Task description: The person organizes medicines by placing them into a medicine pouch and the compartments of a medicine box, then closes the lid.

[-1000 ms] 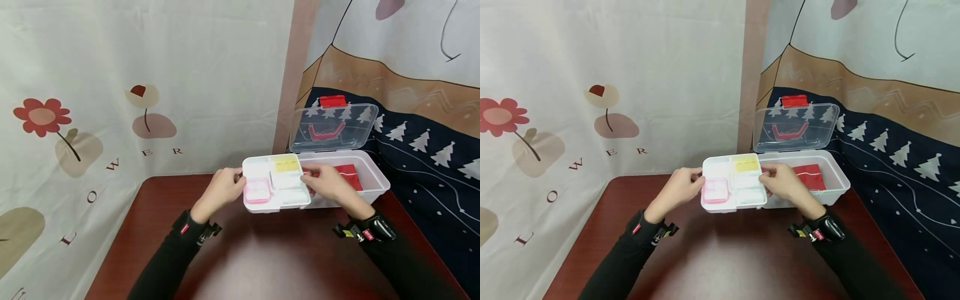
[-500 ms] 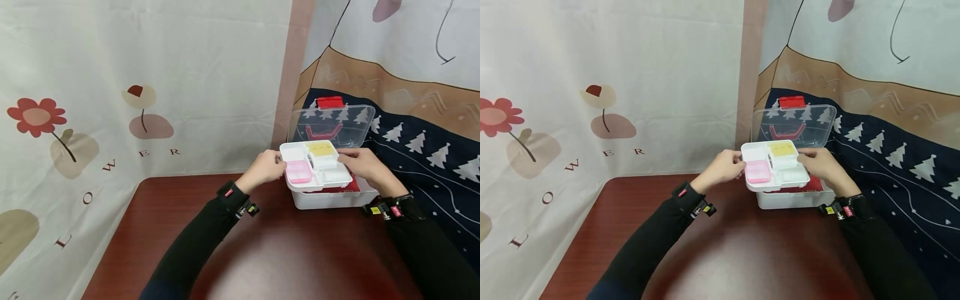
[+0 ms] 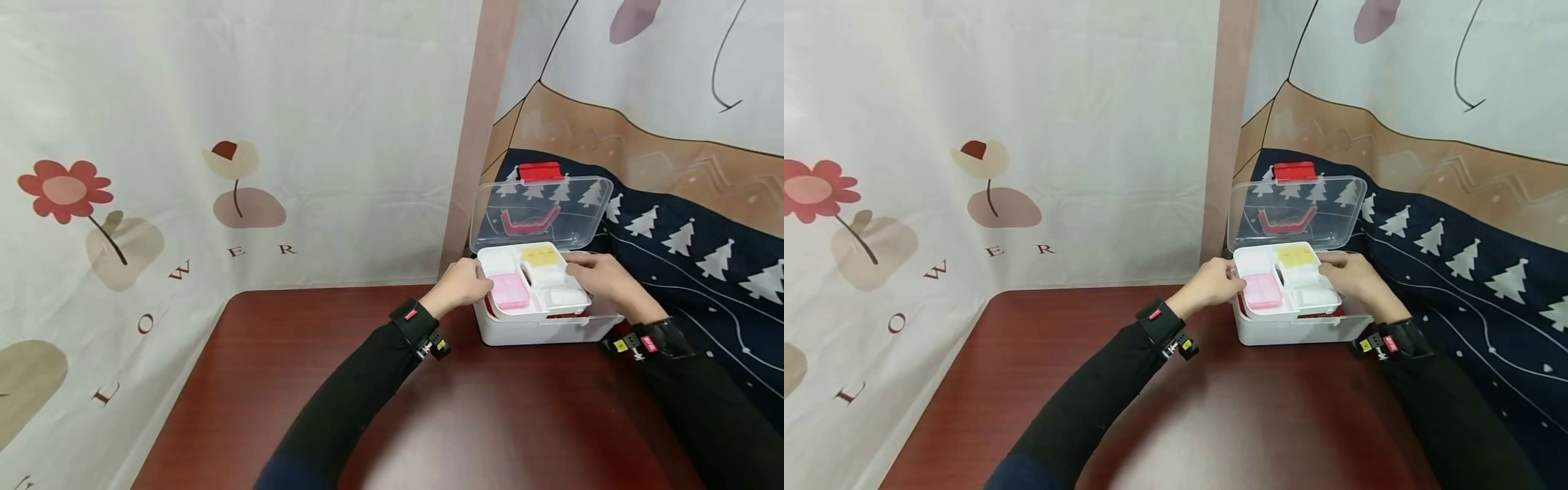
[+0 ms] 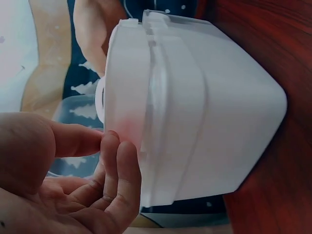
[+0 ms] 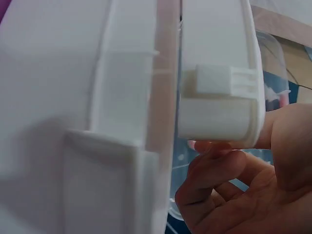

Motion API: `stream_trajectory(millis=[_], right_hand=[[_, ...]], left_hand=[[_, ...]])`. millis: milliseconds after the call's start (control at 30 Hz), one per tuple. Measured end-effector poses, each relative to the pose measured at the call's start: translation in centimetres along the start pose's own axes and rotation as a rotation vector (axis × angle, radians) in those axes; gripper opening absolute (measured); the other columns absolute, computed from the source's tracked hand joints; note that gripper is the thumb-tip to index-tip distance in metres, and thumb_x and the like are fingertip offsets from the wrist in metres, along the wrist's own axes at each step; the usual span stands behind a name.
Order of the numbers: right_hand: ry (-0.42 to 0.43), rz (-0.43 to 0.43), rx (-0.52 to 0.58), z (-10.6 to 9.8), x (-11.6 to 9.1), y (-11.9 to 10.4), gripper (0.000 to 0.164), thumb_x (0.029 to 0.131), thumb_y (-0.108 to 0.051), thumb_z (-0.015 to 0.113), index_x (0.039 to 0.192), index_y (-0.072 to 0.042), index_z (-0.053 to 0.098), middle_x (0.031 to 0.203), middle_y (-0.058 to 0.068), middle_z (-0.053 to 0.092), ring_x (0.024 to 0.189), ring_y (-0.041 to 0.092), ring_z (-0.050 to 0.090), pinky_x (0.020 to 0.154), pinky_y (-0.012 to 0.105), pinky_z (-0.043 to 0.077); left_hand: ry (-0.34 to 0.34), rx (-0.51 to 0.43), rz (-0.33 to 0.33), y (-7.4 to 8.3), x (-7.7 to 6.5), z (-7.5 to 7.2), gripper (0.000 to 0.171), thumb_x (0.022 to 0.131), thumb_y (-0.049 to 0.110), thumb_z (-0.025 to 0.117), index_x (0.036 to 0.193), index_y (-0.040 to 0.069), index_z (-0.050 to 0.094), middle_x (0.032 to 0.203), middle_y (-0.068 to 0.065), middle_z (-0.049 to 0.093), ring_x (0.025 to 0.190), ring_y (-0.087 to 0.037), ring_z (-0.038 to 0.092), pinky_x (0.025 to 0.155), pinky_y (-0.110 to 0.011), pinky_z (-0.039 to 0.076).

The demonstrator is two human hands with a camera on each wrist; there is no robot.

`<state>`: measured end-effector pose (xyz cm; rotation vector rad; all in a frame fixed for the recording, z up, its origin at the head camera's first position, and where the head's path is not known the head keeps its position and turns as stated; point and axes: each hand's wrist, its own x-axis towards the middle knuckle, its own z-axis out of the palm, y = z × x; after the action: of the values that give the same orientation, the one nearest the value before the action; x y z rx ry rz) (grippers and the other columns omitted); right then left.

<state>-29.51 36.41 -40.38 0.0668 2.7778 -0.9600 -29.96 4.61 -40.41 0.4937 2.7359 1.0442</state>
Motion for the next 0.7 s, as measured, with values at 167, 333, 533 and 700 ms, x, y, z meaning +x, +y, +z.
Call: stream_trajectory(millis=[167,333,533,700], right_hand=[[0.003,-0.001,-0.008,0.57,0.49,0.52,0.064,0.113,-0.038,0.045,0.164,0.001,0.047,0.167,0.041,0.039,0.139,0.047,0.051,0.098,0.041,0.049],[0.008,-0.004,-0.004,0.64,0.79,0.49,0.063,0.113,-0.036,0.045,0.164,0.001,0.049,0.167,0.04,0.039,0.139,0.045,0.051,0.097,0.037,0.047],[0.012,-0.004,0.008,0.32,0.51,0.04,0.062,0.114,-0.035,0.045,0.166,-0.001,0.046,0.168,0.041,0.038,0.138,0.045,0.051,0.095,0.038,0.048],[0.015,0.005,0.027,0.43,0.49,-0.26,0.062,0.114,-0.035,0.045,0.166,0.0,0.046,0.167,0.041,0.038,0.132,0.044,0.053,0.085,0.029,0.048]], left_hand=[[0.0,-0.036,-0.033,-0.47,0.43,0.71,0.034,0.104,0.025,0.068,0.074,0.013,0.057,0.066,0.001,0.062,0.064,-0.014,0.059,0.058,-0.026,0.042],[0.007,-0.055,-0.03,-0.72,0.72,0.77,0.035,0.105,0.024,0.068,0.074,0.013,0.056,0.064,0.002,0.062,0.063,-0.015,0.06,0.058,-0.026,0.042],[0.012,-0.043,-0.031,-0.58,0.84,0.57,0.037,0.104,0.027,0.068,0.072,0.015,0.053,0.062,0.005,0.053,0.06,-0.013,0.054,0.057,-0.026,0.04],[0.006,-0.056,-0.052,-0.6,1.03,0.41,0.037,0.105,0.026,0.067,0.074,0.014,0.052,0.062,0.004,0.053,0.06,-0.014,0.053,0.058,-0.026,0.039]])
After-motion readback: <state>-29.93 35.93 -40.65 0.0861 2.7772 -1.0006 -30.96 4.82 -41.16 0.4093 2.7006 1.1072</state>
